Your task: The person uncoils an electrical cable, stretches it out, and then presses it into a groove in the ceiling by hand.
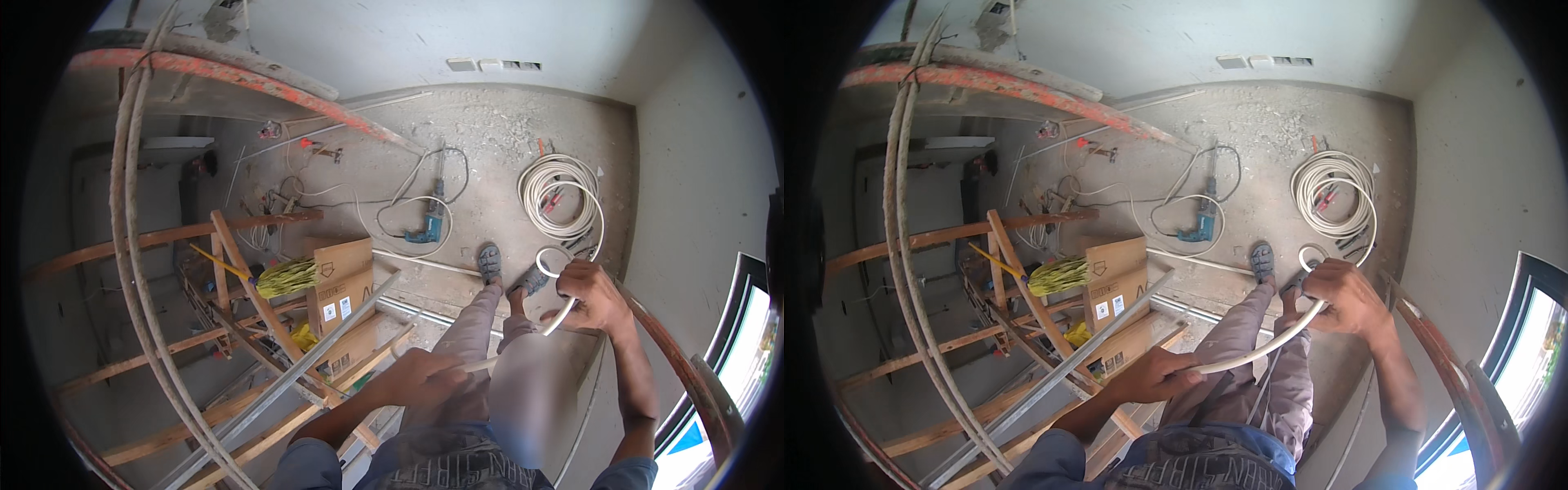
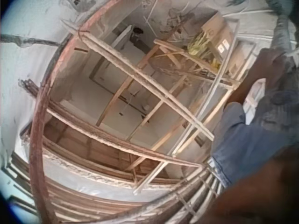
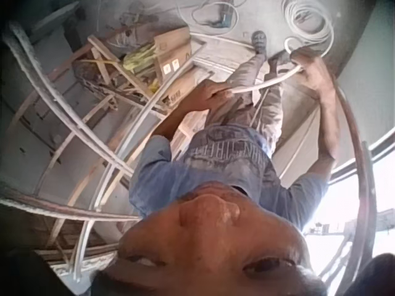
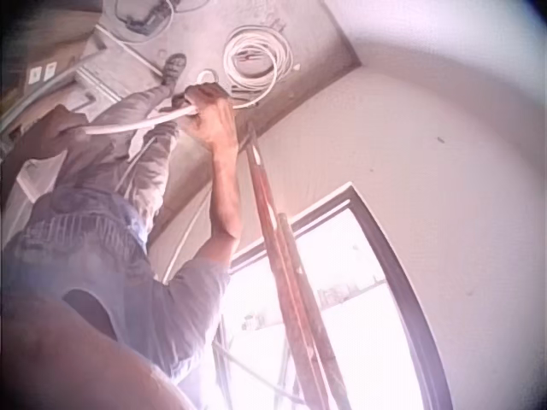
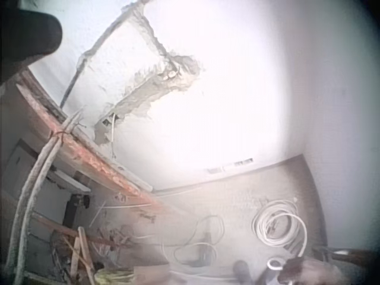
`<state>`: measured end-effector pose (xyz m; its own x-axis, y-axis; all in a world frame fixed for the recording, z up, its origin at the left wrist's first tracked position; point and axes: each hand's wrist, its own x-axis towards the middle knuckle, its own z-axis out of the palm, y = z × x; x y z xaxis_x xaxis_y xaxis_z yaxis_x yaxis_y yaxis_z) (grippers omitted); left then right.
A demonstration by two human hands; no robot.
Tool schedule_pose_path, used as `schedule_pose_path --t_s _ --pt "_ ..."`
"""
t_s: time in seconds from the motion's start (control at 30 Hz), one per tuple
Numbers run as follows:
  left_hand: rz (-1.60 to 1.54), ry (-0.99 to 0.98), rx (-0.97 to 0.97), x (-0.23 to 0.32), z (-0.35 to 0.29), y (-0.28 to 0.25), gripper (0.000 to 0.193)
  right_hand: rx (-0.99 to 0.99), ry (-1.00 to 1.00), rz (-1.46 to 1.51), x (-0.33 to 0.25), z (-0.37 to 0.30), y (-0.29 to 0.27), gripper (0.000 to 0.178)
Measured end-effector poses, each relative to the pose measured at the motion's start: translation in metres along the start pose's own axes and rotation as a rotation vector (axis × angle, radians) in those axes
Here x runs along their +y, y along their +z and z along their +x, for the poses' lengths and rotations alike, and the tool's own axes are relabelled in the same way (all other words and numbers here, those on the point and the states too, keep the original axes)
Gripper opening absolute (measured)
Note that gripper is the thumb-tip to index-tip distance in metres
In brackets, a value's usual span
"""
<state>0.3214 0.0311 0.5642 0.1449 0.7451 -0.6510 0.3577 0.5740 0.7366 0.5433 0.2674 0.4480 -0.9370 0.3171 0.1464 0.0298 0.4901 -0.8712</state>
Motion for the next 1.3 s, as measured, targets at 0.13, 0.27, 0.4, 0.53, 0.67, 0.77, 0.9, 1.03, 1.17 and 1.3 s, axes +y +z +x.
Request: schedule_pose_path --t_s 0.13,0.27,0.4,0.53,0.67,0.77,0.9,1.03,1.17,1.3 --pt "0.229 -0.01 0.111 0.0 -0.032 -0.025 0.032 -0.108 -0.118 0.061 -0.008 0.016 0.006 0.046" --pt "0.478 -0.053 0.109 0.003 -0.04 -0.044 0.029 -0.152 -0.099 -0.048 0.003 0.022 0.033 0.046" --pt "0.683 -0.107 0.231 -0.052 -0.012 -0.062 0.029 -0.244 0.13 -0.318 0.018 0.036 0.077 0.051" --pt "0.708 -0.131 0.319 -0.083 0.016 -0.084 0.034 -0.24 0.327 -0.425 0.029 0.069 0.088 0.06" --pt "0.671 -0.104 0.303 -0.047 -0.004 -0.088 0.039 -0.273 0.14 -0.239 0.042 0.085 0.054 0.055" --pt "0.611 -0.144 0.231 -0.008 -0.027 -0.09 0.042 -0.171 -0.117 -0.164 0.074 0.077 0.031 0.048" --pt "0.523 -0.152 0.273 -0.02 -0.07 -0.107 0.042 -0.118 -0.175 -0.191 0.101 0.08 0.0 0.044" --pt "0.572 -0.322 0.342 -0.049 -0.075 -0.108 0.049 -0.196 -0.084 -0.362 0.095 0.091 -0.05 0.046" --pt "0.614 -0.297 0.477 -0.064 -0.035 -0.12 0.046 -0.284 0.138 -0.519 0.05 0.106 -0.096 0.057" --pt "0.628 -0.171 0.542 -0.067 0.029 -0.149 0.048 -0.172 0.269 -0.528 0.016 0.113 -0.157 0.055"
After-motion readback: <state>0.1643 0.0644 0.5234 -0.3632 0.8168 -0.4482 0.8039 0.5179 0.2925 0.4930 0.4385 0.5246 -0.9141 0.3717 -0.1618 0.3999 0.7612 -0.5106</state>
